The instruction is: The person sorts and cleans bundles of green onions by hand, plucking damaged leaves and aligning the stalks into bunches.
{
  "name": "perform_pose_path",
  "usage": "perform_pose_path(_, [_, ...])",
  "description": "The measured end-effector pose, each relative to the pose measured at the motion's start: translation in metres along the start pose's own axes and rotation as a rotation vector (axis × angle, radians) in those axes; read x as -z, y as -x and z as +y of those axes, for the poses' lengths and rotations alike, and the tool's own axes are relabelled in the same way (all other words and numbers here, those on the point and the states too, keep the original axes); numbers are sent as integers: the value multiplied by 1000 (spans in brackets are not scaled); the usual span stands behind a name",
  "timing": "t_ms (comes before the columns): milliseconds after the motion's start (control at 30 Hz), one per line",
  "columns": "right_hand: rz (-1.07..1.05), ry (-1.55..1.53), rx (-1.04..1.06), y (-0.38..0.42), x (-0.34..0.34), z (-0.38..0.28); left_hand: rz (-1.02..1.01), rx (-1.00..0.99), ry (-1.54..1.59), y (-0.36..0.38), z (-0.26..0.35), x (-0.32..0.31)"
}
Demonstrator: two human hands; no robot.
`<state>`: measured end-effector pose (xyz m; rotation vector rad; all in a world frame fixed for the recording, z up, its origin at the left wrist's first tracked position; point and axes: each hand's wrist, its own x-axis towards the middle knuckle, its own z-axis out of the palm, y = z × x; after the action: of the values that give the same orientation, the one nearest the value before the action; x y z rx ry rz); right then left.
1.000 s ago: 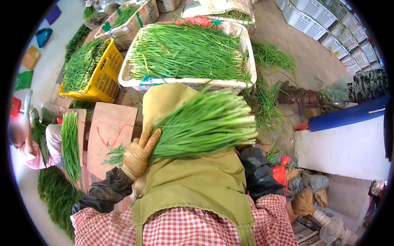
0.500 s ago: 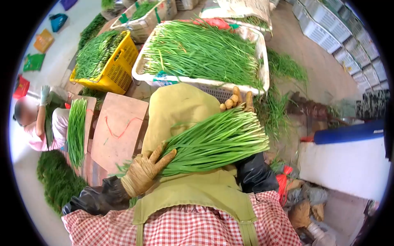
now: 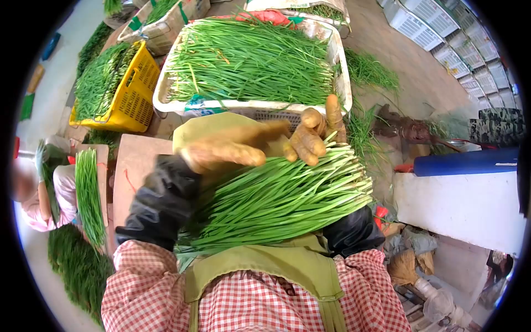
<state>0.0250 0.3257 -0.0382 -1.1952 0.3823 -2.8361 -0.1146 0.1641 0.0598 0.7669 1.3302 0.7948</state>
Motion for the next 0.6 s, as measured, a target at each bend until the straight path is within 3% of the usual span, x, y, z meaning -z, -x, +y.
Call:
perform_pose_path(67, [220, 57, 51, -7, -17, 8, -354, -446, -154, -44, -64, 6])
perform_pose_path(100, [373, 78, 81, -10, -29, 11, -417, -404, 201, -59, -97, -11])
perform_pose_path(133, [531, 304, -84, -11, -35, -4, -469, -346, 551, -68, -124, -30])
perform_pose_path(167, [489, 202, -173, -12, -35, -16, -510, -268, 897, -70, -137, -42])
perform_pose_path(200, [728, 173, -197, -2, -24, -42, -588, -56, 1091, -60, -127, -47])
perform_pose_path(233, [967, 133, -225, 9, -18, -62, -604, -39, 1098, -64, -133, -47])
perform_pose_path(267, [990, 616, -99, 9, -21, -66, -653, -67, 1138, -71, -142, -45])
perform_pose_path(300, [1066, 935, -106, 7, -27, -69, -650, -84, 1165, -73, -148, -40])
perform_pose_path(333, [845, 1031, -374, 6, -35, -69, -648, -102, 1192, -74, -153, -35])
perform_pose_path(433, [411, 1199, -795, 17, -43, -77, -762, -212, 1371, -77, -169, -24])
perform_pose_path(500, [1101, 983, -348, 41, -46, -86, -779, -246, 1430, -77, -166, -18])
perform_pose_path(533, [1218, 905, -205, 61, -53, -90, -698, -298, 1389, -71, -157, -17])
perform_pose_path(567, [1074, 823, -142, 93, -55, -86, -604, -353, 1351, -63, -152, -16])
perform_pose_path(600, [1062, 784, -142, 84, -75, -64, -585, -375, 1354, -61, -158, -14])
